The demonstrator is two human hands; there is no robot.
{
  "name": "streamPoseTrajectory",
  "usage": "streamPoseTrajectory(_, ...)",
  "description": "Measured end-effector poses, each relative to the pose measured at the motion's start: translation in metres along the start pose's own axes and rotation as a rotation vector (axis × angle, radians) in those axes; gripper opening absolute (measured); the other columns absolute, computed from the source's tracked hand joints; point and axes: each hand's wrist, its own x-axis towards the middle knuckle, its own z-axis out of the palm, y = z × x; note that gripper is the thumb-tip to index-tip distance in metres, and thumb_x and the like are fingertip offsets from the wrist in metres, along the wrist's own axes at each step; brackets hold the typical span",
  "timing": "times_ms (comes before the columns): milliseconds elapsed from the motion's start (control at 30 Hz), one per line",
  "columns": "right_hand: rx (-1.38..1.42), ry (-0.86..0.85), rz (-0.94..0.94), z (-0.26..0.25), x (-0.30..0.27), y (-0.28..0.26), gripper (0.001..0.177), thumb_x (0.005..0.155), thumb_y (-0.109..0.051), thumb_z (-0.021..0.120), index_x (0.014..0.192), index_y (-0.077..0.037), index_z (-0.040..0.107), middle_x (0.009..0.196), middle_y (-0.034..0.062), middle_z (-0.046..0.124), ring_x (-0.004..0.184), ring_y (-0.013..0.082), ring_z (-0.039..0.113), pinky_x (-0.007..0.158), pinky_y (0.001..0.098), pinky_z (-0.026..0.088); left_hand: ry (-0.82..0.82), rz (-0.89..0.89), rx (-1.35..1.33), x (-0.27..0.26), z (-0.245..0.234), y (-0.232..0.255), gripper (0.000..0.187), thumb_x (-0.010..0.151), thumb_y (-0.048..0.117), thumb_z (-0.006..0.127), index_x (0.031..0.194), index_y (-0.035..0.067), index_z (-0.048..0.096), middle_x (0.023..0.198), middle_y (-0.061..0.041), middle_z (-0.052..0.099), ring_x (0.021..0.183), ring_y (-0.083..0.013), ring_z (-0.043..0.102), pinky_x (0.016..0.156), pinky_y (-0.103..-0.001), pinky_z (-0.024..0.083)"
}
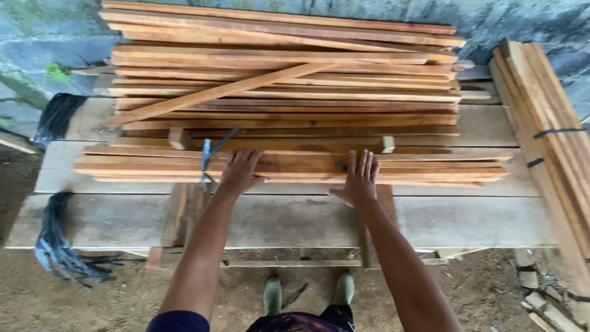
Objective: Bundling multiple long wooden strips together using black rubberized straps.
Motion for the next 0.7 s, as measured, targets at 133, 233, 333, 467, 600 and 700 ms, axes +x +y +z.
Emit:
streamPoseTrajectory(133,-0.227,0.177,-0.119,0.021,0.011,-0.025,0.146,0.061,-0.079,0.08,0.169,-0.015,0.007,0.171,0.0254,0.004,0.157,0.049,-0.002,0.123,0.0696,-0.002,-0.009,-0.041,0.121,-0.014,0.001,-0.046,0.089,0.082,0.058,0.079,0.154,0.028,0.038,0.144,-0.005,0.051,0.14,-0.0269,0.046,0.116,-0.05,0.038)
streamPoseTrajectory(233,-0.337,0.195,-0.1,0.019,0.016,-0.037,0.14,0.063,-0.084,0.076,0.168,-0.017,0.015,0.172,0.0196,0.016,0.159,0.0424,0.006,0.119,0.0761,-0.007,-0.022,-0.06,0.127,-0.007,0.015,-0.059,0.093,0.079,0.063,0.079,0.155,0.029,0.036,0.144,-0.005,0.05,0.142,-0.0261,0.045,0.116,-0.051,0.04)
streamPoseTrajectory(333,-0.381,0.172,-0.126,0.007,0.019,-0.046,0.132,0.064,-0.083,0.077,0.163,-0.014,0.025,0.167,0.0164,0.029,0.159,0.0371,0.015,0.121,0.0761,-0.006,-0.056,-0.061,0.147,0.0,0.025,-0.061,0.092,0.081,0.066,0.077,0.154,0.028,0.035,0.143,-0.006,0.049,0.142,-0.0257,0.044,0.114,-0.05,0.041)
streamPoseTrajectory(467,-0.342,0.134,-0.206,0.001,0.039,-0.063,0.129,0.057,-0.082,0.081,0.151,-0.006,0.037,0.144,0.0169,0.052,0.147,0.0355,0.038,0.125,0.067,0.01,-0.034,0.036,0.181,0.01,0.038,-0.078,0.094,0.082,0.067,0.075,0.153,0.021,0.034,0.135,-0.011,0.052,0.138,-0.0313,0.047,0.109,-0.053,0.046)
streamPoseTrajectory(600,-0.308,0.107,-0.357,0.006,0.063,-0.056,0.102,0.05,-0.082,0.082,0.122,-0.012,0.063,0.116,0.0104,0.069,0.119,0.0314,0.066,0.107,0.0506,0.047,0.072,0.078,0.203,0.004,0.027,-0.076,0.094,0.069,0.075,0.08,0.137,0.022,0.042,0.113,-0.007,0.054,0.113,-0.0259,0.06,0.083,-0.04,0.06)
streamPoseTrajectory(700,-0.283,0.037,-0.315,0.001,0.064,-0.05,0.092,0.055,-0.082,0.08,0.119,-0.018,0.061,0.11,0.0043,0.068,0.113,0.0262,0.069,0.103,0.0434,0.051,0.115,0.124,0.195,0.011,0.018,-0.076,0.097,0.064,0.081,0.079,0.131,0.021,0.044,0.109,-0.009,0.054,0.11,-0.0272,0.062,0.083,-0.04,0.062)
